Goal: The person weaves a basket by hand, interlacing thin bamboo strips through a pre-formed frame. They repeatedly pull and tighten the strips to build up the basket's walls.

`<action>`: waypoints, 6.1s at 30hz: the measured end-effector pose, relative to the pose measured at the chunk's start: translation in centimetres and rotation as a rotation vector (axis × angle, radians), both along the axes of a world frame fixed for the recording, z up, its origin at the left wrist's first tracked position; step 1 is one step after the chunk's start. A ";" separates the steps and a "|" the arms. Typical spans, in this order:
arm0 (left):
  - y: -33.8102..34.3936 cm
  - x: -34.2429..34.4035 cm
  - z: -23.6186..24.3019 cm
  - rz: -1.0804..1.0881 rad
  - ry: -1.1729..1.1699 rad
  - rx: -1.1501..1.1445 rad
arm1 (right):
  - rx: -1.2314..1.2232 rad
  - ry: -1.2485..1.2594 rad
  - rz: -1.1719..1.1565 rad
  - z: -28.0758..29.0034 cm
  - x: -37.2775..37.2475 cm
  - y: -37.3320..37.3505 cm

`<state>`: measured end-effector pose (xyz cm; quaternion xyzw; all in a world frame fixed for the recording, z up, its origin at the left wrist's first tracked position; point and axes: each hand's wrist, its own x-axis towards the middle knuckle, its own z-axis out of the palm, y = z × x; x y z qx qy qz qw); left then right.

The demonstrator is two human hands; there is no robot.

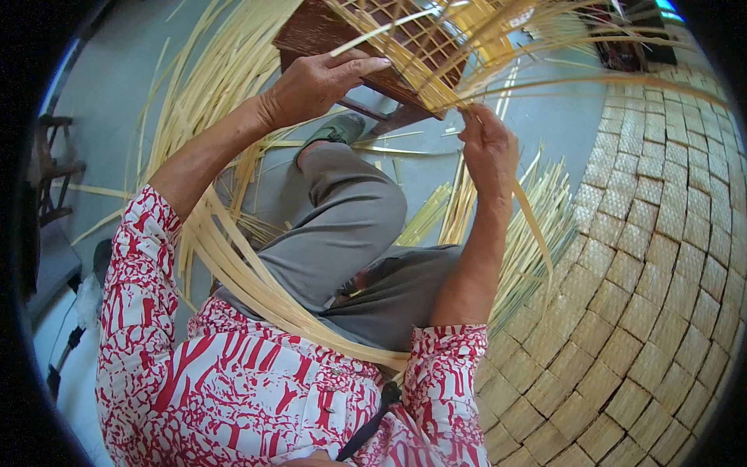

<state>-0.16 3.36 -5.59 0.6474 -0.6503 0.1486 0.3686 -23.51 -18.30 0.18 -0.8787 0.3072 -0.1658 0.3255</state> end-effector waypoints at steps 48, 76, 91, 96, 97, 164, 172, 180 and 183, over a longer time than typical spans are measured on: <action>-1.4 -3.3 8.5 -0.394 0.147 0.376 | -0.474 -0.046 0.282 2.5 0.0 4.9; -1.9 -2.7 8.3 -0.175 0.708 0.262 | -0.617 -0.052 0.262 4.6 4.2 5.9; -3.1 -0.3 4.2 -0.095 0.834 0.241 | 1.290 -0.787 -0.423 -2.2 4.3 4.2; -3.6 -0.4 3.7 -0.084 0.757 0.158 | 1.655 -1.175 -0.512 -1.8 4.2 3.5; -3.7 -0.5 3.4 -0.078 0.761 0.147 | 1.710 -1.118 -0.328 -2.2 3.8 2.9; -5.3 -1.9 2.4 -0.122 1.002 -0.074 | 0.987 -1.263 -0.685 2.0 4.1 -0.7; -4.9 -2.6 3.1 -0.157 1.115 -0.155 | 1.250 -1.380 -0.754 2.3 3.9 -2.2; -5.7 -3.1 3.1 0.023 1.039 -0.188 | 1.517 -1.428 -0.750 0.3 2.5 -2.5; -5.7 -2.8 3.4 0.069 0.956 -0.182 | 1.506 -1.414 -0.700 2.5 2.2 -0.5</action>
